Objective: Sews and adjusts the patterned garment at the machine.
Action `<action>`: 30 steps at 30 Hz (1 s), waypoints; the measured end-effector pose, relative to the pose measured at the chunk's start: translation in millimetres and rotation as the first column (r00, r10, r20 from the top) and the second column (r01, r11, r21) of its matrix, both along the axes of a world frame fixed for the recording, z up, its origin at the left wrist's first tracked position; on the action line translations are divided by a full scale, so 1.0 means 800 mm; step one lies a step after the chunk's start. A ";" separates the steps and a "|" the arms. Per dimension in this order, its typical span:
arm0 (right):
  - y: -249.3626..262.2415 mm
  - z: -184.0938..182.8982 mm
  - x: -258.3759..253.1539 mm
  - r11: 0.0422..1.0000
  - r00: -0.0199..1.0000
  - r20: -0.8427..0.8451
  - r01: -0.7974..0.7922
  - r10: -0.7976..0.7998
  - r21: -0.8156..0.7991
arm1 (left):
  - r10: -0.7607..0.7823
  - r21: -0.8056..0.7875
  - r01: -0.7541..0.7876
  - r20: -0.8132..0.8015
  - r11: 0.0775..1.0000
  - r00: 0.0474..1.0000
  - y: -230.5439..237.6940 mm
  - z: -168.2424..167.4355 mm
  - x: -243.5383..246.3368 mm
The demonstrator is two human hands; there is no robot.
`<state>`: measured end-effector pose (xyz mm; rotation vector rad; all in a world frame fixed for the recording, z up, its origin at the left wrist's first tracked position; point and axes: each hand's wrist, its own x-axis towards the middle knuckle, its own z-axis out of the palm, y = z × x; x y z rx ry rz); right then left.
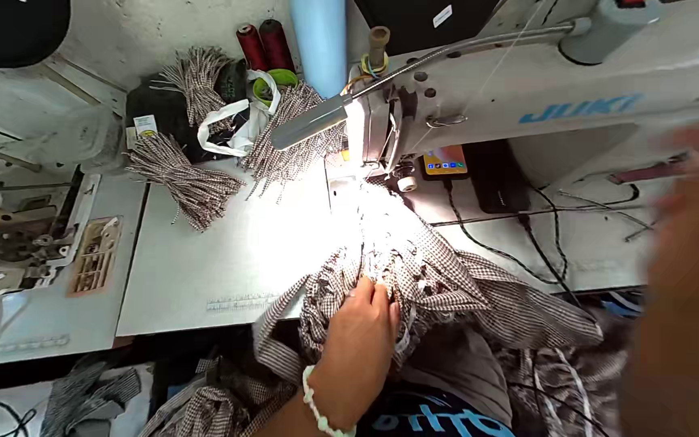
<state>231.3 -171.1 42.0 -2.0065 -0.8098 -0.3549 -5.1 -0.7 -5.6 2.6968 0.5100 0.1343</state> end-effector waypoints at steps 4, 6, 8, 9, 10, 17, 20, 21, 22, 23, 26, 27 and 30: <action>0.098 -0.068 -0.112 0.685 0.710 0.113 -0.607 0.696 -0.402 | 0.045 0.119 -0.050 0.043 0.992 0.998 0.022 -0.005 -0.019; 0.095 -0.073 -0.098 0.600 0.705 0.046 -0.564 0.707 -0.568 | 0.112 0.121 -0.111 0.000 0.986 0.994 0.061 0.000 -0.043; 0.076 -0.057 -0.054 0.552 0.816 -0.054 -0.437 0.576 -0.710 | 0.143 0.116 -0.136 -0.049 0.984 0.989 0.099 0.010 -0.059; 0.069 -0.046 -0.033 0.515 0.875 -0.089 -0.358 0.475 -0.779 | 0.138 0.122 -0.129 -0.063 0.984 0.988 0.110 0.015 -0.056; 0.068 -0.036 -0.020 0.477 0.923 -0.090 -0.274 0.373 -0.835 | 0.124 0.143 -0.114 -0.065 0.983 0.990 0.115 0.020 -0.046; 0.127 -0.058 -0.082 0.714 0.982 0.127 -0.013 0.143 -0.700 | 0.204 0.059 -0.202 -0.027 0.978 0.979 0.111 -0.016 0.124; 0.140 -0.091 -0.069 0.705 0.990 0.118 0.030 0.077 -0.709 | 0.187 -0.008 -0.191 -0.166 0.982 0.968 0.115 -0.023 0.139; 0.140 -0.097 -0.063 0.714 0.988 0.143 0.053 0.066 -0.698 | 0.187 -0.017 -0.192 -0.155 0.981 0.970 0.117 -0.026 0.135; 0.140 -0.099 -0.060 0.722 0.986 0.158 0.067 0.059 -0.689 | 0.204 -0.041 -0.210 -0.118 0.977 0.972 0.117 -0.031 0.126; 0.139 -0.101 -0.061 0.729 0.987 0.152 0.060 0.060 -0.682 | 0.236 -0.075 -0.241 -0.066 0.968 0.969 0.115 -0.035 0.114; 0.128 -0.104 -0.083 0.779 0.985 0.127 -0.011 0.116 -0.627 | 0.216 0.128 -0.218 0.027 0.967 0.976 0.096 -0.043 0.062; 0.123 -0.107 -0.095 0.802 0.975 0.163 -0.027 0.154 -0.597 | 0.171 0.248 -0.180 0.057 0.952 0.984 0.088 -0.044 0.038; 0.115 -0.110 -0.122 0.884 0.949 0.208 -0.121 0.236 -0.451 | 0.147 0.395 -0.207 0.176 0.895 0.973 0.081 -0.053 -0.018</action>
